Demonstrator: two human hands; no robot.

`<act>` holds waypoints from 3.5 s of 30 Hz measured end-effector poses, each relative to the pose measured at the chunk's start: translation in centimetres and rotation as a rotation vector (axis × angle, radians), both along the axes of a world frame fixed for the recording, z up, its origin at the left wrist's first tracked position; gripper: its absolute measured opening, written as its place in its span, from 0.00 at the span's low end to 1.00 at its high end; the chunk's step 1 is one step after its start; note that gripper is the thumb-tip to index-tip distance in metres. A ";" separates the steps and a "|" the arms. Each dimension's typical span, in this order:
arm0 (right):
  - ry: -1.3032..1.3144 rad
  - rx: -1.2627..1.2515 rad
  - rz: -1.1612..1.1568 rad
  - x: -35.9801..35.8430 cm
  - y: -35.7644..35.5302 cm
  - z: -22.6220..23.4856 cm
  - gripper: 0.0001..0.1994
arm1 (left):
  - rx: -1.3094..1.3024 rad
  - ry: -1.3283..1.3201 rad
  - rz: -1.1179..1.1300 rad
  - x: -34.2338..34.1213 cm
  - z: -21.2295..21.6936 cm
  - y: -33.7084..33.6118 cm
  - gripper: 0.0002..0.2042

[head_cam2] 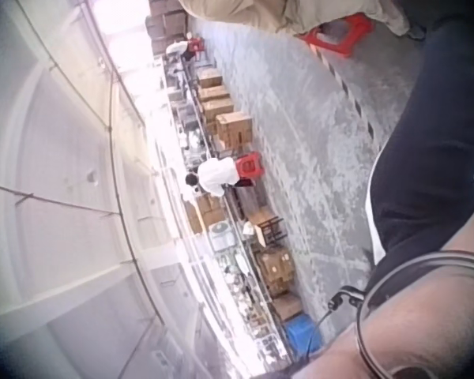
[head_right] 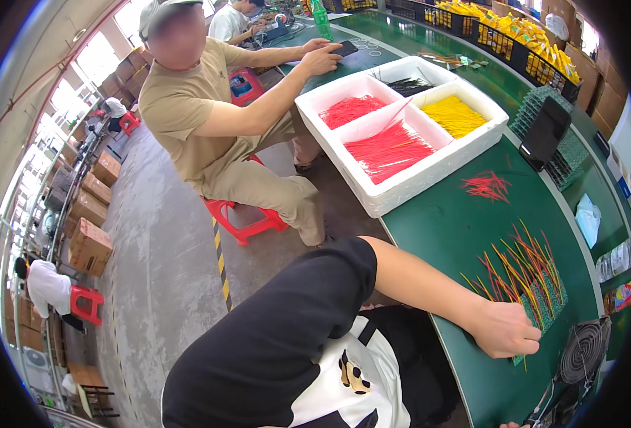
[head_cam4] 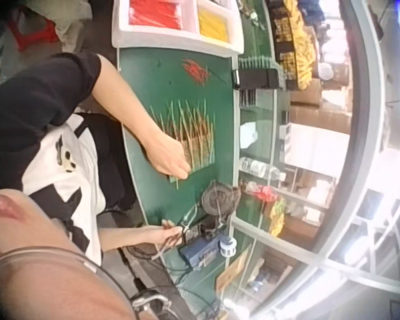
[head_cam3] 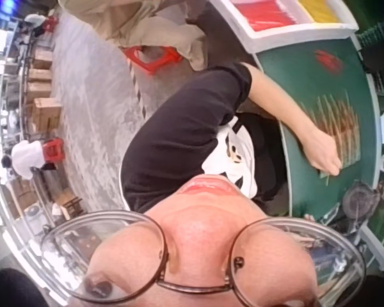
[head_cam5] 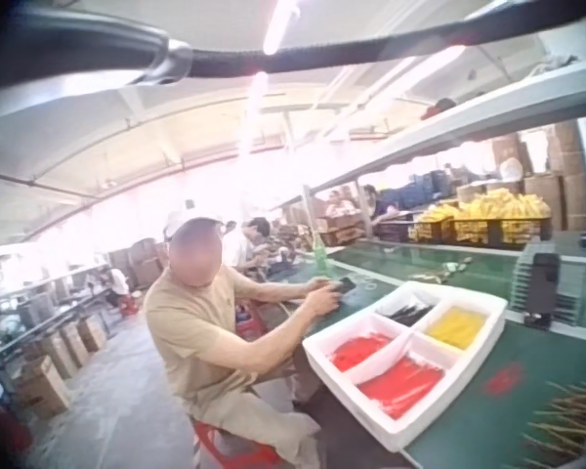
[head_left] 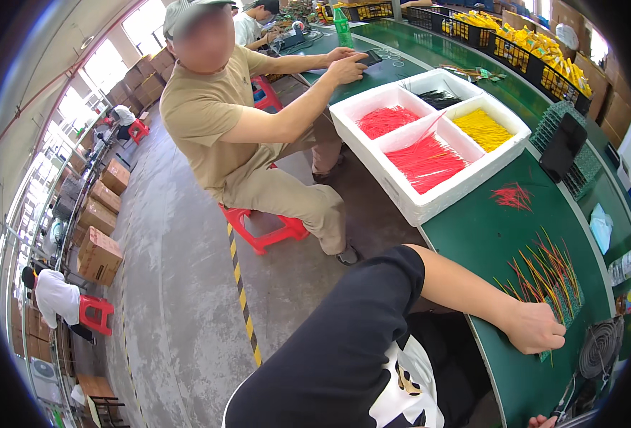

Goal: The person takes wires from an organizer tray, positions them onto a circuit board, and solders the wires to the board with a soldering iron.

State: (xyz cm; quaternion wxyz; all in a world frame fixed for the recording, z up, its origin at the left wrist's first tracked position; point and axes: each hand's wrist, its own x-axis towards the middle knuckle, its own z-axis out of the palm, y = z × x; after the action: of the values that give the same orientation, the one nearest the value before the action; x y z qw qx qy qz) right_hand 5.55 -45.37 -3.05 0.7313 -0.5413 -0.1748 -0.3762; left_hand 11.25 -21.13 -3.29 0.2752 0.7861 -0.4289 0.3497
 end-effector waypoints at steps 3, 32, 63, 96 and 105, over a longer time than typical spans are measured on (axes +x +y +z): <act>0.402 -0.243 -0.504 -1.1 1.1 1.4 0.16 | 0.006 -0.027 0.021 0.3 0.1 0.0 0.09; 0.354 -0.234 -0.477 -1.3 1.1 1.5 0.16 | 0.146 0.135 0.214 1.0 -0.5 0.6 0.11; 0.461 -0.178 -0.588 -1.7 0.1 1.0 0.14 | 0.280 0.250 0.084 1.5 1.0 -0.1 0.09; 0.515 -0.083 -0.357 -0.3 0.2 0.4 0.09 | 0.124 0.406 0.049 1.6 2.0 2.3 0.03; 0.587 -0.049 -0.211 -2.4 2.4 0.5 0.09 | 0.186 0.216 0.044 1.0 2.1 2.3 0.06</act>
State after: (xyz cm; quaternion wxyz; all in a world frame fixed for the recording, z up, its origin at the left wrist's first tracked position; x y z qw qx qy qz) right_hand 3.20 -42.98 -2.56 0.6943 -0.6594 0.0919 -0.2734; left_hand 12.28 -18.87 -1.23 0.2380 0.8505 -0.4100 0.2277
